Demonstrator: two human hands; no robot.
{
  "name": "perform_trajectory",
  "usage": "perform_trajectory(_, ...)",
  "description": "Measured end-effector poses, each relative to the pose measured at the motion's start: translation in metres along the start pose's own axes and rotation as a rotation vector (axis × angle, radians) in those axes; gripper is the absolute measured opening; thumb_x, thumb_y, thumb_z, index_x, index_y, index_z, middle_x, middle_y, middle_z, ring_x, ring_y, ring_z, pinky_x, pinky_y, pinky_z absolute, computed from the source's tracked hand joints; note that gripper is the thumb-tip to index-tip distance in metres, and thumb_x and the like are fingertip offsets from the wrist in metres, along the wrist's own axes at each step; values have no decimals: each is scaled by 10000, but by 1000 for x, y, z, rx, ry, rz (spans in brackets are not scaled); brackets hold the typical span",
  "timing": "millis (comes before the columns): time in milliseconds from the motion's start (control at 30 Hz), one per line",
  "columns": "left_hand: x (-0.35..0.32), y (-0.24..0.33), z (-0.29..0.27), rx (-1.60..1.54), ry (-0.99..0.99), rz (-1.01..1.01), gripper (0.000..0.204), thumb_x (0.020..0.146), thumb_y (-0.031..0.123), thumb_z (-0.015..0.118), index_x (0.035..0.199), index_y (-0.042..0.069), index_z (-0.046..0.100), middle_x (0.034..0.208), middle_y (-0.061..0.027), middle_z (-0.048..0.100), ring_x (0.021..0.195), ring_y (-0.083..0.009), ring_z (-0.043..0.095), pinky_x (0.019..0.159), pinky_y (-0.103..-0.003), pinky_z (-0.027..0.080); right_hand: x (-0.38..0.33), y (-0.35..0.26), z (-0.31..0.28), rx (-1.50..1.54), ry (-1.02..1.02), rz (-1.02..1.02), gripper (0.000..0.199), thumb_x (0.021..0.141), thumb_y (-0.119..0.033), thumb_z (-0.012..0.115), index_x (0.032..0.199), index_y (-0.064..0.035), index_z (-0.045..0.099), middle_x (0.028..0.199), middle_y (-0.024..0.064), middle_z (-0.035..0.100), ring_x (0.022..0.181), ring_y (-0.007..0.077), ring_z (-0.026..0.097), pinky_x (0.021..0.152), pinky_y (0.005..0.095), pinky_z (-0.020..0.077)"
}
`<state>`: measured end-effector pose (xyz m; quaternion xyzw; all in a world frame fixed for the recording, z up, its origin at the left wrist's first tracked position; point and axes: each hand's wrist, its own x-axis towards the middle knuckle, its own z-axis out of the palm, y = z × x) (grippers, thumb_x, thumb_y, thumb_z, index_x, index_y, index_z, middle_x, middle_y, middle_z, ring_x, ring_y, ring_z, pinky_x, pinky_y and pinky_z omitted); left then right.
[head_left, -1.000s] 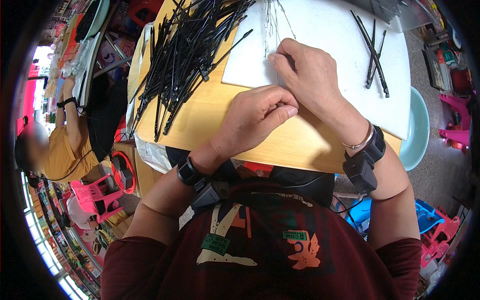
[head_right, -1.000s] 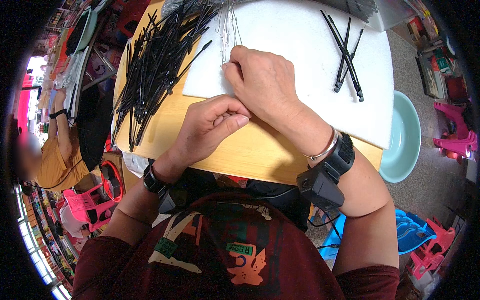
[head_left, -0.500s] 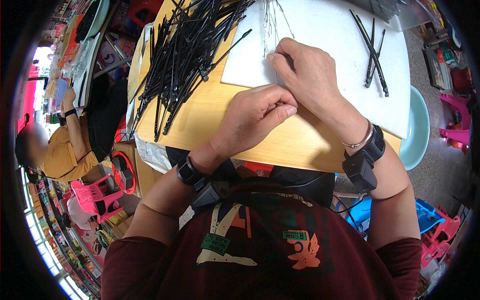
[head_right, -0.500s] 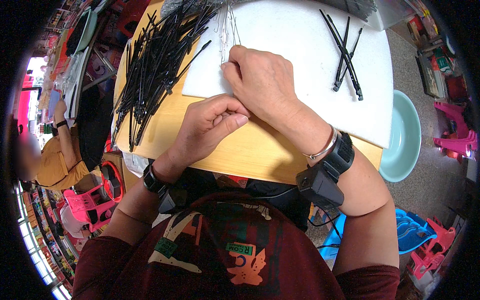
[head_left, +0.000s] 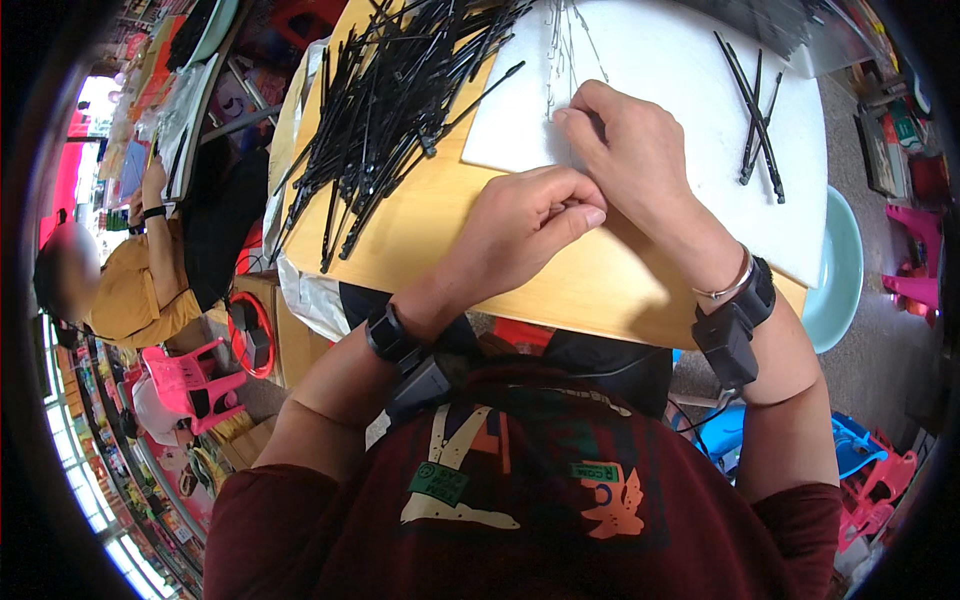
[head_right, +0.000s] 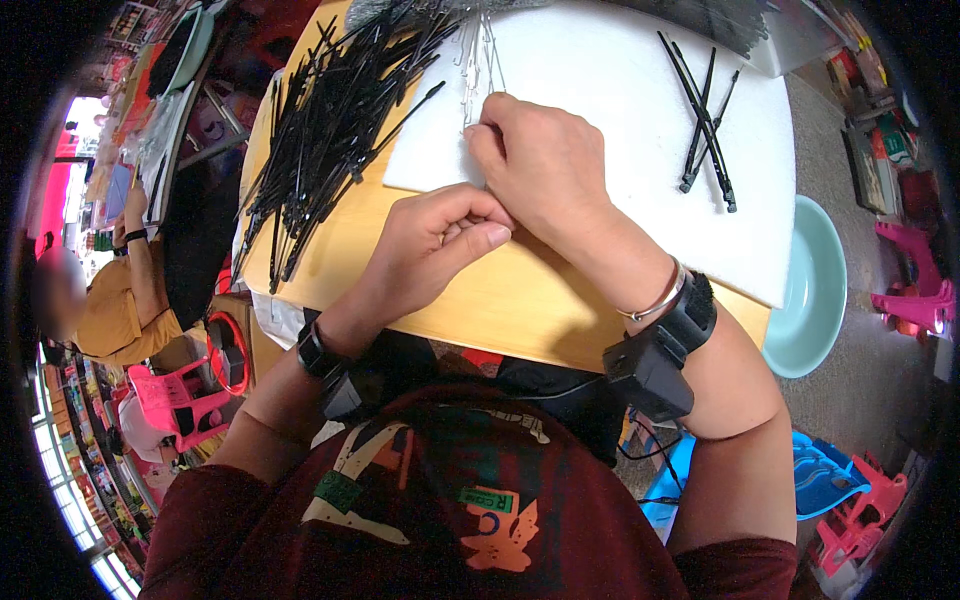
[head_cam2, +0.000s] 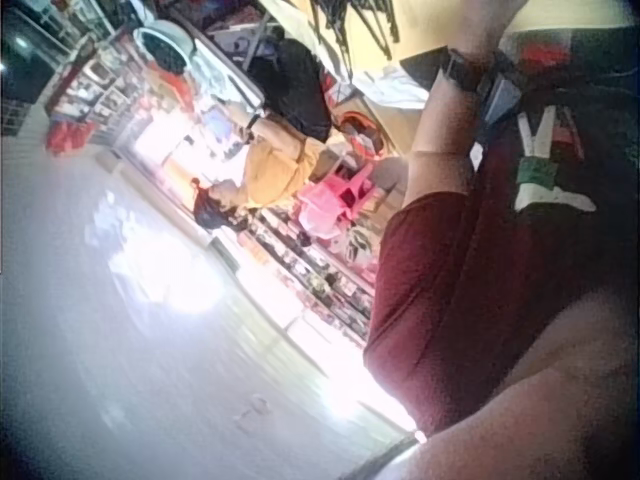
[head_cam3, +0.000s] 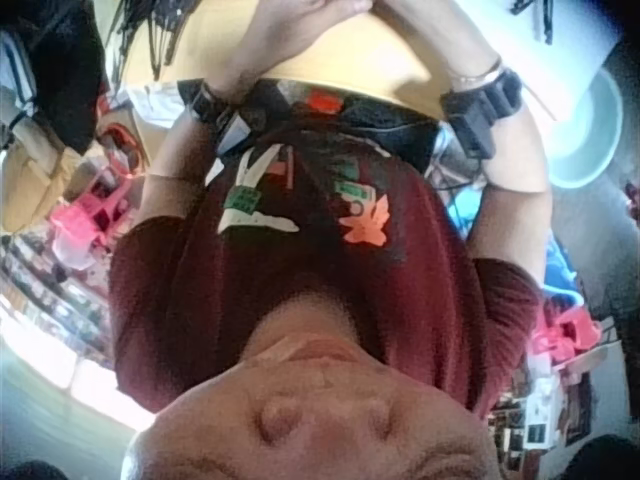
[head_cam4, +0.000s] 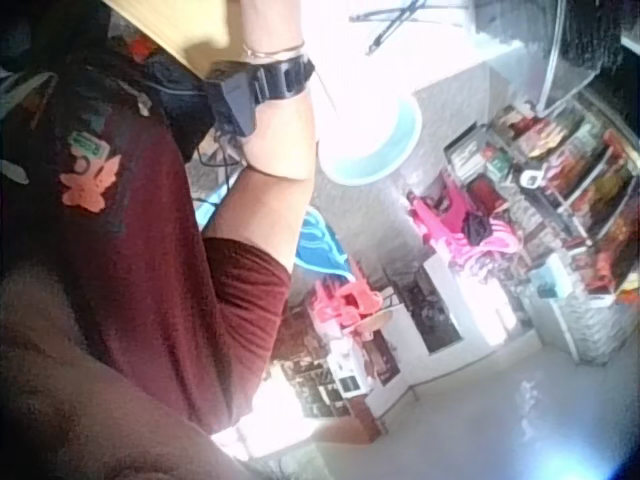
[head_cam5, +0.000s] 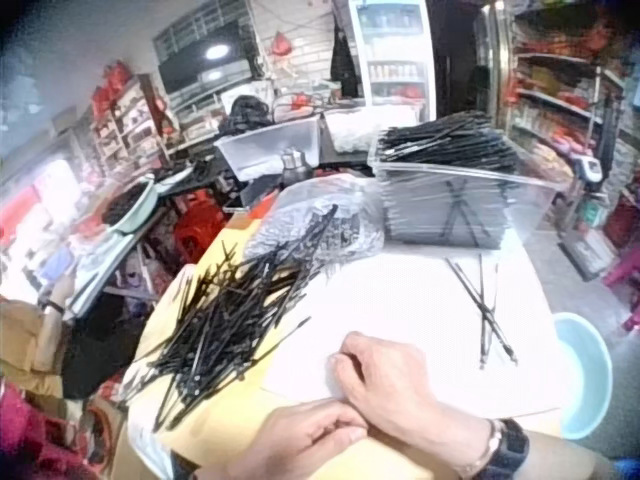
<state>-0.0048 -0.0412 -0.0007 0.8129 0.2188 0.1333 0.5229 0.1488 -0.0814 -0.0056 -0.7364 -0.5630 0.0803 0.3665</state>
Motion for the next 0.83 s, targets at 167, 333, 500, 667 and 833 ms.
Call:
perform_trajectory(167,-11,5,-6,-121,110,-25,132,858,84,622,940,-19,624,798,-14,620,684,-51,529,618,-196,439,-1,1,0,19,-6,-2,219,831,-251,554,782,-53,636,646,152,622,628,335,617,610,411,488)
perform_trajectory(333,-39,-4,-57,108,691,7,120,852,105,627,893,-6,643,747,-15,606,624,-62,494,573,-210,424,-1,2,0,-38,-23,-9,229,850,-244,541,780,-48,637,631,137,624,610,310,622,612,398,490)
perform_trajectory(500,-50,-14,-91,411,833,-145,199,810,171,676,930,14,649,715,-5,589,610,-82,489,583,-225,410,0,-4,-3,-35,-39,9,235,855,-237,535,781,-40,638,621,131,623,598,297,622,614,393,491)
perform_trajectory(667,-50,-11,-91,608,725,-340,269,788,121,688,1004,-27,627,738,16,567,638,-43,474,588,-192,398,0,1,-1,-35,-67,37,246,852,-276,569,825,-41,636,629,108,610,593,261,599,594,357,460)
perform_trajectory(833,-62,-16,-101,206,710,-381,287,787,190,687,1048,70,665,744,-15,629,577,-130,521,593,-245,436,0,1,-1,-58,-58,28,251,856,-281,565,843,-43,642,636,111,616,604,257,608,611,364,466)
